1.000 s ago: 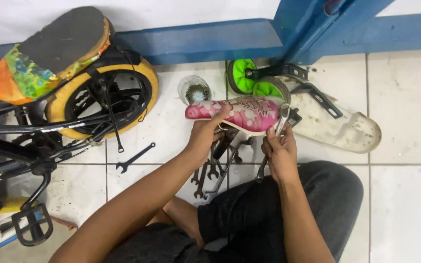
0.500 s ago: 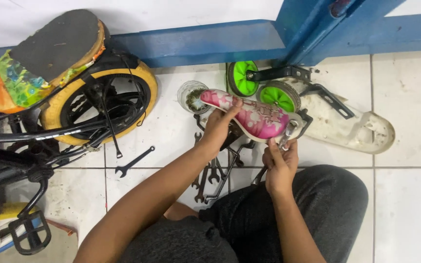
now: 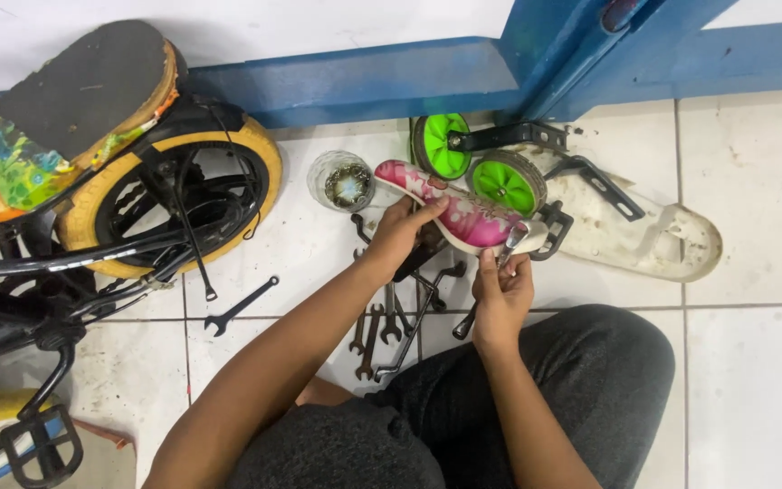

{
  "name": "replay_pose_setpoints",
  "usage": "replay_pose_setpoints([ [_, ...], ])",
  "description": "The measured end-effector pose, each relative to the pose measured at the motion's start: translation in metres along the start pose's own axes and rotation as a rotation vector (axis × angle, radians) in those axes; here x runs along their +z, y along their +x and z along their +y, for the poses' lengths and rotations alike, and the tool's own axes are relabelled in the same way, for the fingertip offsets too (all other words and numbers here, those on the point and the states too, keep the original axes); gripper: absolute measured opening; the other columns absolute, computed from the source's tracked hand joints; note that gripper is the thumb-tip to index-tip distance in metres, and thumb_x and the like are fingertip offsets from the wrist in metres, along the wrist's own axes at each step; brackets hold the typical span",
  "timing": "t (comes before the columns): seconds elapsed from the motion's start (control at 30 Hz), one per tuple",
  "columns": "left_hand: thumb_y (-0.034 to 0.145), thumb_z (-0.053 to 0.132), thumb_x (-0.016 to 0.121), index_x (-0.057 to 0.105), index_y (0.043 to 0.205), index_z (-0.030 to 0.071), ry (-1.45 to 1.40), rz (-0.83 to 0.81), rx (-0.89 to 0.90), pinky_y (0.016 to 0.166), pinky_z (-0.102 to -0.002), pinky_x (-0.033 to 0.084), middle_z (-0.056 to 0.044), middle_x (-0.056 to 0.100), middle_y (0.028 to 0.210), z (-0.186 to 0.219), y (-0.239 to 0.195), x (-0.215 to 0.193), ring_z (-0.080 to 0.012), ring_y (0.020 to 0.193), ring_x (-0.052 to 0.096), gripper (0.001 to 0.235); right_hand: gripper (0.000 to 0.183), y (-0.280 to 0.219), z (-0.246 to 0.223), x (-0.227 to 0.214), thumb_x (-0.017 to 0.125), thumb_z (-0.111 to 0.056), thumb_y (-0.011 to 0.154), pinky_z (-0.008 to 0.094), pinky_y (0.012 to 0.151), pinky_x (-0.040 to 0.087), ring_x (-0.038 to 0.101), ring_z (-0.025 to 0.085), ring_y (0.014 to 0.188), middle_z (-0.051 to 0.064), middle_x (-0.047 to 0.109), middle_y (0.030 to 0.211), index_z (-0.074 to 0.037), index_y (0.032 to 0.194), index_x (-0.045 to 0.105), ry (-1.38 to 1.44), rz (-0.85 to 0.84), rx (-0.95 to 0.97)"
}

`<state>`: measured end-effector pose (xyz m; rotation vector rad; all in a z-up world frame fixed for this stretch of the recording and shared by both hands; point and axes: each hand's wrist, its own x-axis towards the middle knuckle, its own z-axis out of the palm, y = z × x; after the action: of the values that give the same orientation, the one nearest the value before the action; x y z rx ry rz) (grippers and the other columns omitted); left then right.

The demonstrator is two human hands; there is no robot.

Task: The person uses a wrench to loosen and remove the bolt securing the bicycle seat. They lift the seat off the post and set it aside. The person then uses the wrench to loosen and remove the bolt from the seat post clamp, detaching the post from the bicycle frame.

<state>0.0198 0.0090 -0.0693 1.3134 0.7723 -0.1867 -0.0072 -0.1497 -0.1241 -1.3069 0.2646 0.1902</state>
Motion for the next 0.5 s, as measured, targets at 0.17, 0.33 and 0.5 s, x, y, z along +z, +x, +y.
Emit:
replay_pose_setpoints([
  [0.17, 0.084, 0.055, 0.075, 0.050, 0.146, -0.001, 0.074, -0.006, -0.037, 0.097, -0.044, 0.053, -0.022, 0.062, 0.135, 0.009, -0.007, -0.001, -0.0307, 0.126, 0.060, 0.088, 0.028, -0.003, -0.008, 0.007, 0.063, -0.020, 0.105, 0.014, 0.046, 0.028, 0.037, 0.000, 0.046, -0.010, 0.047, 0.059, -0.020, 0.092, 0.038, -0.037, -0.008, -0.010],
  [0.33, 0.091, 0.072, 0.055, 0.032, 0.157, -0.004, 0.198, -0.047, -0.030, 0.113, -0.052, 0.041, -0.030, 0.043, 0.154, 0.011, -0.015, -0.021, -0.0427, 0.143, 0.042, 0.103, 0.031, -0.020, -0.035, 0.023, 0.068, -0.017, 0.102, 0.017, 0.044, 0.029, 0.036, 0.003, 0.045, -0.008, 0.044, 0.054, -0.017, 0.088, 0.040, -0.172, -0.046, -0.013],
  [0.5, 0.092, 0.074, 0.047, 0.029, 0.157, -0.006, 0.322, -0.024, -0.047, 0.117, -0.052, 0.036, -0.030, 0.044, 0.153, 0.010, -0.026, -0.033, -0.0416, 0.146, 0.038, 0.105, 0.032, -0.039, -0.051, 0.041, 0.066, -0.017, 0.104, 0.018, 0.051, 0.031, 0.041, 0.003, 0.050, -0.005, 0.051, 0.057, -0.019, 0.087, 0.039, -0.194, -0.156, 0.006],
])
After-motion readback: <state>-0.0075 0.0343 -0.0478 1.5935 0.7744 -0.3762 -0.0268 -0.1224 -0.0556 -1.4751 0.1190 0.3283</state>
